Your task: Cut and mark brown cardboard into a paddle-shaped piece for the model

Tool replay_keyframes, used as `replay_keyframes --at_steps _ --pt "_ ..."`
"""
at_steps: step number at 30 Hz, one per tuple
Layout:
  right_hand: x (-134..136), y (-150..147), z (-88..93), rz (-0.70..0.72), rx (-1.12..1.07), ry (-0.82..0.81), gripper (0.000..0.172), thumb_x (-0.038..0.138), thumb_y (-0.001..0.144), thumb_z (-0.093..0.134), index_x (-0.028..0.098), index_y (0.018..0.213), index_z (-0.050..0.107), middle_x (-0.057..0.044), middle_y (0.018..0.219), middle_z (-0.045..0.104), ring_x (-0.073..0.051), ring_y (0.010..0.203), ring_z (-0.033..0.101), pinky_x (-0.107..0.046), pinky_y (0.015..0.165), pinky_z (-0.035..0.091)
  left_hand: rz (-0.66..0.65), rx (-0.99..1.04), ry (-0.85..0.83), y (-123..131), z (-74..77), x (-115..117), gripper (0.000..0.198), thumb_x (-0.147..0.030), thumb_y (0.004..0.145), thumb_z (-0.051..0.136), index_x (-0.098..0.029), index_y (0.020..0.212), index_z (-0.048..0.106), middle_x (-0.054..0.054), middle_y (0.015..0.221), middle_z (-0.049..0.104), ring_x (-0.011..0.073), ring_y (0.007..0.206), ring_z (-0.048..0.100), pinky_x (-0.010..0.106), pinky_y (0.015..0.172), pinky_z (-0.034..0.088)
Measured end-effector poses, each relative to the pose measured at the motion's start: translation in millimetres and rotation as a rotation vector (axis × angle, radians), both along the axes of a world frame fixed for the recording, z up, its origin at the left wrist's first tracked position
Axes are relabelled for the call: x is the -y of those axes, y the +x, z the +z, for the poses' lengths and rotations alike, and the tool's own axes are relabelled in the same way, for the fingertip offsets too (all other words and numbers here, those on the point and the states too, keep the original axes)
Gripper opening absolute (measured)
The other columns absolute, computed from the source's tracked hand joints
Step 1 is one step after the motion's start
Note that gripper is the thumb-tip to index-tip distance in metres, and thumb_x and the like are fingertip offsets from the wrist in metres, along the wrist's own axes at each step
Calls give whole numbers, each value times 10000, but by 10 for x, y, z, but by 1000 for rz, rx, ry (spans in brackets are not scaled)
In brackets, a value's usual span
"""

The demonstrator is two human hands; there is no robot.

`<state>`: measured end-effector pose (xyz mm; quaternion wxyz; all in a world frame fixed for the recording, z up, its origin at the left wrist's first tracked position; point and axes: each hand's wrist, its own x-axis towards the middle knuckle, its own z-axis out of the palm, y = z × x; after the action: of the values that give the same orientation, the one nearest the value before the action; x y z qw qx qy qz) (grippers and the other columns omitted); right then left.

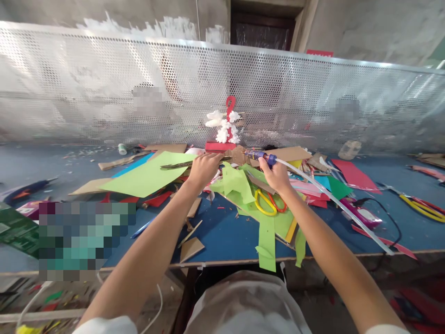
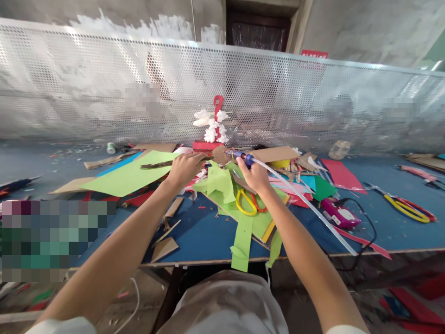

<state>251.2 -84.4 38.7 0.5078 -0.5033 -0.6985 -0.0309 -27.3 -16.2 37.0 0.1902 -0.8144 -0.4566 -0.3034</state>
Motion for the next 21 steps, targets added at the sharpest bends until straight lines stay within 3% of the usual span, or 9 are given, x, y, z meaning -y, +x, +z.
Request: replay_keyframes --at_steps 6,12,21 --pt "-22 -9 -12 -84 24 66 701 852 1019 318 258 784 605 -81 699 681 -298 758 691 -371 711 483 -11 -10 -17 45 45 75 428 -130 977 547 -224 1312 796 129 1171 847 303 998 802 419 860 599" --pt "-27 -40 -27 -50 86 71 721 884 1004 307 257 803 600 -75 706 677 -281 723 682 -358 695 471 -2 -8 -30 57 46 80 411 -142 994 550 -226 1313 796 112 1213 842 301 1007 804 419 863 603" --pt "-55 41 -8 -87 81 104 700 800 1051 314 240 827 669 -94 723 709 -294 745 698 -369 695 463 4 3 -8 45 16 56 382 -169 999 564 -243 1287 805 123 1134 852 289 933 800 401 825 577"
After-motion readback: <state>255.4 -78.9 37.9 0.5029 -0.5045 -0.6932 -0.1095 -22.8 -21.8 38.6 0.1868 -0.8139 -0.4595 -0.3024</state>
